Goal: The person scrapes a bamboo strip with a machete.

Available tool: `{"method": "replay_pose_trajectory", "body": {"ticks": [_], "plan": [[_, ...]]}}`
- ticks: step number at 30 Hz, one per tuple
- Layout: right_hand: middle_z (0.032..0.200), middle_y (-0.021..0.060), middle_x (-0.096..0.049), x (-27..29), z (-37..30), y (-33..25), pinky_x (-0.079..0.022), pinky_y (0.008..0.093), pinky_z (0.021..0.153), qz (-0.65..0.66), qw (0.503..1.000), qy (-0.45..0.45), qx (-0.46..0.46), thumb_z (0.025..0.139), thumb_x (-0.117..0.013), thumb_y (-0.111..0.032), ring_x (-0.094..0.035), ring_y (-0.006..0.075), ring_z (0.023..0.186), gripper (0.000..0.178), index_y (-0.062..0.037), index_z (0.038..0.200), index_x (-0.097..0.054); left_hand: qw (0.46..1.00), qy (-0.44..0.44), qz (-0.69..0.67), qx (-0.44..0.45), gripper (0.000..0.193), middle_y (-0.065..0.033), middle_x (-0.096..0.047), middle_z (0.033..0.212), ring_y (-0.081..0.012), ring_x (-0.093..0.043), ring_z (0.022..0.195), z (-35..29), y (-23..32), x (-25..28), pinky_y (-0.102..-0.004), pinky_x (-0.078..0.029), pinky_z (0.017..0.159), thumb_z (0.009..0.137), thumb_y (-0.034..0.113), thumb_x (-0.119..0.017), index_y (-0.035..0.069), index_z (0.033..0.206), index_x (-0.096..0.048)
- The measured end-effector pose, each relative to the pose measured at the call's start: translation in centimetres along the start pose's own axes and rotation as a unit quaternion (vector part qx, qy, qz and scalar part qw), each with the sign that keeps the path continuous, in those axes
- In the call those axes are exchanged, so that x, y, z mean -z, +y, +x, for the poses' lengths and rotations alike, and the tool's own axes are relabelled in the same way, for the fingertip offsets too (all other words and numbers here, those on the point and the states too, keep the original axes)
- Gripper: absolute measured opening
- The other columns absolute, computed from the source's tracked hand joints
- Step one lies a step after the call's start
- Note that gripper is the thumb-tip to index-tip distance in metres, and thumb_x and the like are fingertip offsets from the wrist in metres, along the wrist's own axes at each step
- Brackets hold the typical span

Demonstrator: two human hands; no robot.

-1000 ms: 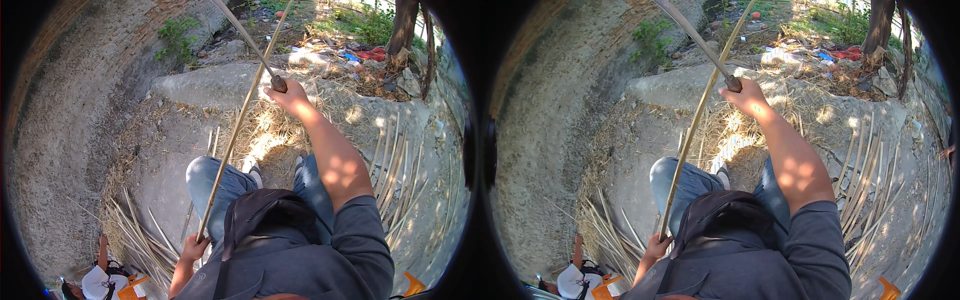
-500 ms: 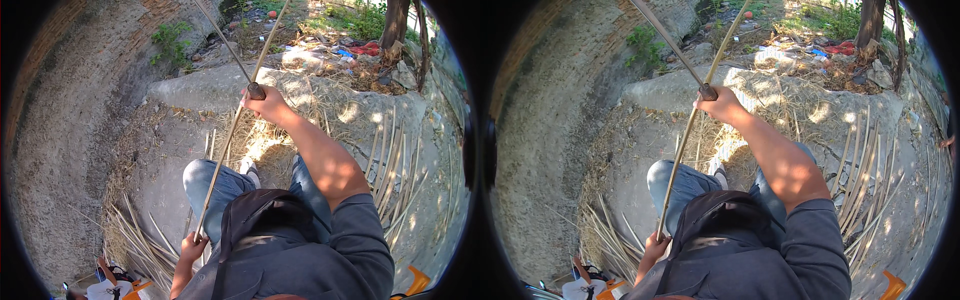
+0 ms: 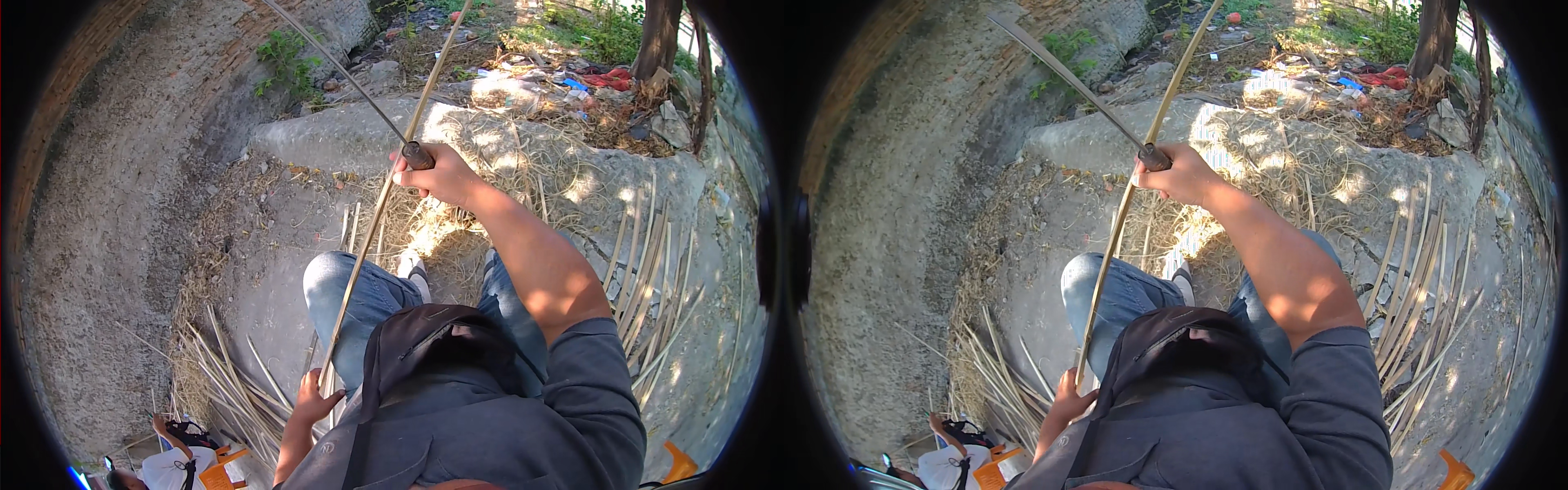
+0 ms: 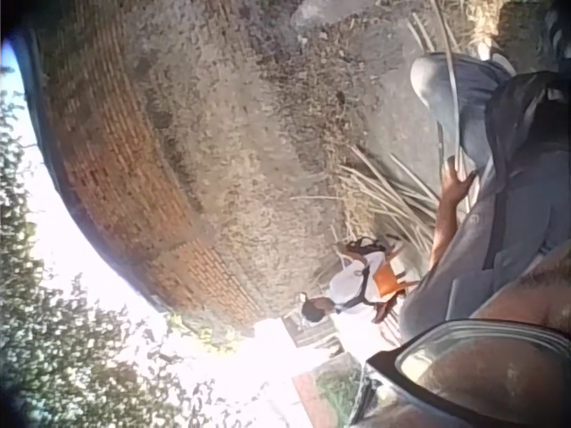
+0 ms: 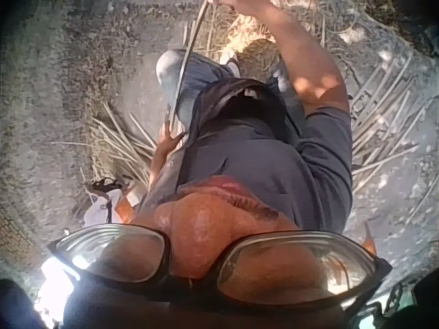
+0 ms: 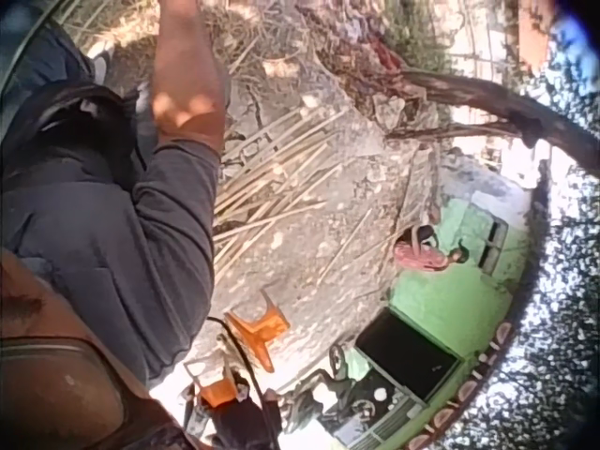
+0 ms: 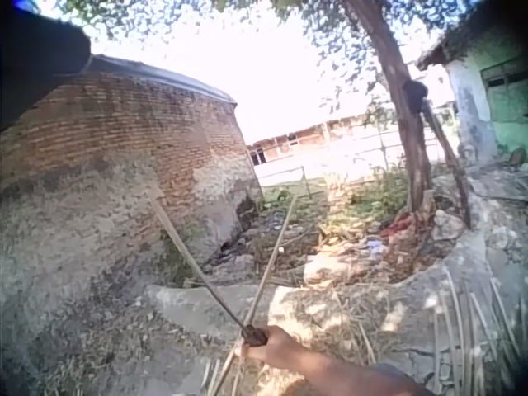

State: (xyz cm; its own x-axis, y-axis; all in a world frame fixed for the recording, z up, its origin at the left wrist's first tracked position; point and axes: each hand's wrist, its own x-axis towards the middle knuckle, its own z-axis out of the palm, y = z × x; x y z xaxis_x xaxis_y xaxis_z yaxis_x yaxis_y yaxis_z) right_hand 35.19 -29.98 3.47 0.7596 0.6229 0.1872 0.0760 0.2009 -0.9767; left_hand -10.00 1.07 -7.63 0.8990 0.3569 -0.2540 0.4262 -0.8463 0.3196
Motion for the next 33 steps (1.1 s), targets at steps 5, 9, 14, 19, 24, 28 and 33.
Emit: {"method": "replay_pose_trajectory", "body": {"ticks": [5,9,14,19,24,28,33], "plan": [[0.126,0.0253,-0.066,0.3,0.1,0.8,-0.047,0.0278,0.055,0.005,1.000,-0.025,-0.009,0.087,-0.076,-0.012,-0.057,0.0069,0.060,0.013,-0.0018,0.090,-0.068,0.994,0.060,-0.072,-0.052,0.089,-0.0214,-0.048,0.137,-0.0391,-0.049,0.129,2.0,3.5,4.1,-0.0474,-0.046,0.107,0.072,0.036,-0.092,-0.001,0.140,-0.047],[0.089,0.0045,-0.070,-0.2,0.0,1.3,-0.047,0.0265,0.055,-0.010,1.000,-0.017,-0.008,0.084,-0.082,-0.018,-0.056,0.0091,0.060,0.023,-0.0017,0.097,-0.071,0.981,0.153,-0.065,-0.102,0.079,-0.0168,-0.057,0.123,-0.0323,-0.061,0.105,4.7,8.3,5.5,-0.0443,-0.052,0.087,0.073,0.034,-0.092,0.001,0.133,-0.053],[0.088,0.0049,-0.071,-0.5,-0.1,1.1,-0.047,0.0275,0.056,-0.022,0.999,-0.037,0.005,0.084,-0.081,-0.018,-0.058,0.0094,0.061,0.026,-0.0013,0.102,-0.071,0.972,0.141,-0.069,-0.173,0.062,-0.0157,-0.062,0.099,-0.0330,-0.064,0.092,7.7,12.1,5.6,-0.0432,-0.053,0.081,0.075,0.034,-0.090,-0.001,0.118,-0.062],[0.099,0.0055,-0.070,-0.5,-0.5,0.1,-0.051,0.0291,0.060,-0.083,0.993,-0.076,-0.047,0.087,-0.080,-0.022,-0.062,0.0107,0.076,0.022,-0.0036,0.094,-0.070,0.978,0.131,-0.022,-0.161,0.032,-0.0170,-0.061,0.094,-0.0345,-0.065,0.093,9.2,12.4,4.8,-0.0443,-0.053,0.079,0.089,0.024,-0.076,-0.001,0.103,-0.063],[0.076,0.0015,-0.066,-0.6,-0.8,0.7,-0.048,0.0298,0.058,-0.044,0.998,-0.054,-0.002,0.085,-0.080,-0.027,-0.060,0.0105,0.063,0.025,-0.0053,0.092,-0.070,0.968,0.176,0.018,-0.177,0.019,-0.0181,-0.063,0.091,-0.0326,-0.067,0.085,9.2,11.8,5.0,-0.0428,-0.053,0.073,0.102,0.017,-0.059,-0.001,0.097,-0.063],[0.076,0.0048,-0.066,2.7,0.5,3.4,-0.049,0.0350,0.069,-0.179,0.981,-0.023,0.066,0.083,-0.080,-0.032,-0.061,0.0164,0.071,0.034,-0.0029,0.100,-0.072,0.986,0.021,-0.168,-0.003,0.026,-0.0156,-0.067,0.083,-0.0265,-0.067,0.075,9.2,12.3,6.2,-0.0391,-0.051,0.069,0.107,0.022,-0.053,-0.001,0.101,-0.064],[0.080,0.0139,-0.069,3.6,0.0,1.0,-0.051,0.0382,0.074,-0.287,0.957,0.022,0.034,0.082,-0.079,-0.034,-0.064,0.0233,0.074,0.036,-0.0034,0.101,-0.073,0.972,-0.010,-0.232,-0.039,0.029,-0.0091,-0.064,0.079,-0.0165,-0.060,0.072,9.1,10.8,5.1,-0.0341,-0.049,0.068,0.109,0.026,-0.054,-0.001,0.105,-0.065]]}}
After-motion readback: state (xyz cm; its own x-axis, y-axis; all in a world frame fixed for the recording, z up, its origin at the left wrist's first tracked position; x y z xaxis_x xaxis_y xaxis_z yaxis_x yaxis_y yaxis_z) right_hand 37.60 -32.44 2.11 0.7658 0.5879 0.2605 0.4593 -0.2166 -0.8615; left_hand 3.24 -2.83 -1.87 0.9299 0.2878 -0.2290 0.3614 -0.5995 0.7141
